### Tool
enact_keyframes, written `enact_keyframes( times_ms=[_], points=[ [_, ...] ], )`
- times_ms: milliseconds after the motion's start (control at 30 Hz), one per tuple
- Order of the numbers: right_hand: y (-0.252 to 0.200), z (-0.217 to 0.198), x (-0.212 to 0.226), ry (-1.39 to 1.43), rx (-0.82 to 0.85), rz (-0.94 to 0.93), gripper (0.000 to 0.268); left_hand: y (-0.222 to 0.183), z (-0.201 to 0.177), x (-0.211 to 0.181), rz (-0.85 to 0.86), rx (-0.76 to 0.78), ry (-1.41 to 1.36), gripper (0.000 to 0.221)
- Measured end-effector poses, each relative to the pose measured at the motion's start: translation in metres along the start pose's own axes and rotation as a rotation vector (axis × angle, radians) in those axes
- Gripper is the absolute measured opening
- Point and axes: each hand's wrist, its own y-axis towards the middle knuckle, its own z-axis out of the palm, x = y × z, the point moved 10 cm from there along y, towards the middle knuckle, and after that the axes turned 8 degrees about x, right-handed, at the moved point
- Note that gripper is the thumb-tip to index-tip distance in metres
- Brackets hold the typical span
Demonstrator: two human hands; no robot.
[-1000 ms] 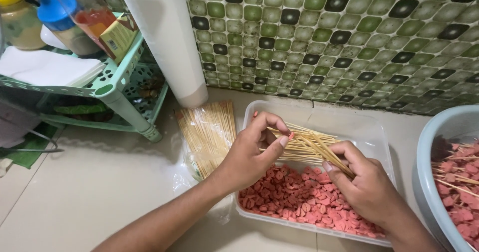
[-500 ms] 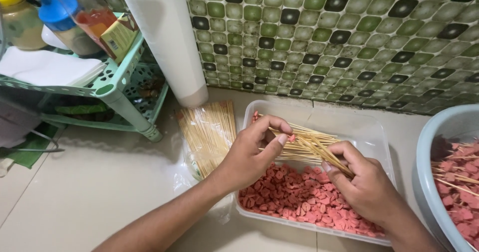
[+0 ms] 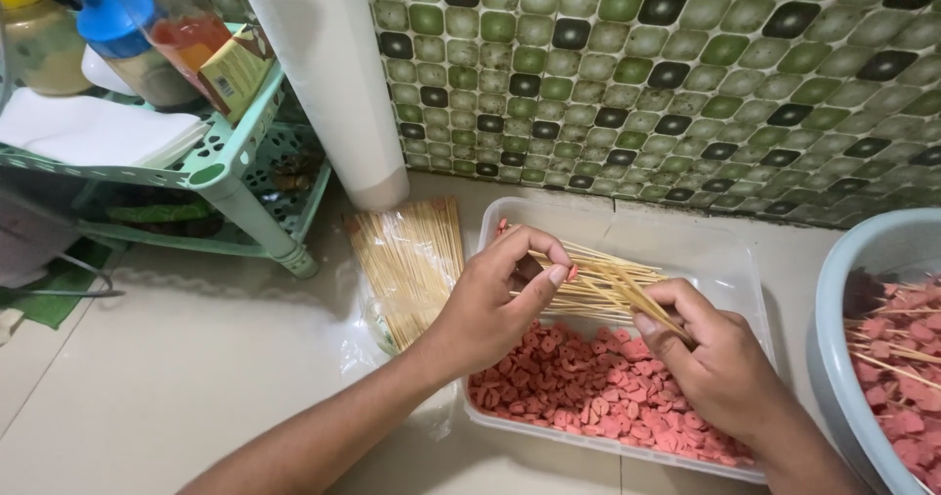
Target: Skewering small pieces of pink sausage or meat onto wooden sticks for food preparation.
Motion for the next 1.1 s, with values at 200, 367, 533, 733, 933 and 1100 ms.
enact_keyframes(
  times_ms=[200, 367, 533, 733, 933, 1100],
  points=[
    [0.002, -0.003, 0.0, 0.037, -0.024, -0.042, 0.017, -0.002, -0.002, -0.003, 0.04, -0.021, 0.014, 0.01],
    [0.003, -0.006, 0.002, 0.006, -0.036, -0.052, 0.021, -0.004, -0.004, -0.007, 0.133, -0.072, 0.059, 0.007],
    [0.004, -0.014, 0.008, 0.042, -0.067, -0.056, 0.027, -0.021, 0.03, -0.045, 0.337, 0.07, 0.32, 0.007],
    [0.006, -0.007, 0.005, 0.024, -0.018, 0.027, 0.032, -0.055, 0.102, -0.035, 0.443, 0.551, 0.499, 0.02],
    [0.01, -0.008, 0.014, -0.044, -0.032, 0.015, 0.027, -0.056, 0.11, -0.014, 0.349, 0.579, 0.681, 0.04],
    [0.037, -0.011, 0.059, -0.313, 0.081, -0.103, 0.031, -0.055, 0.112, -0.01, 0.282, 0.642, 0.711, 0.043]
  ],
)
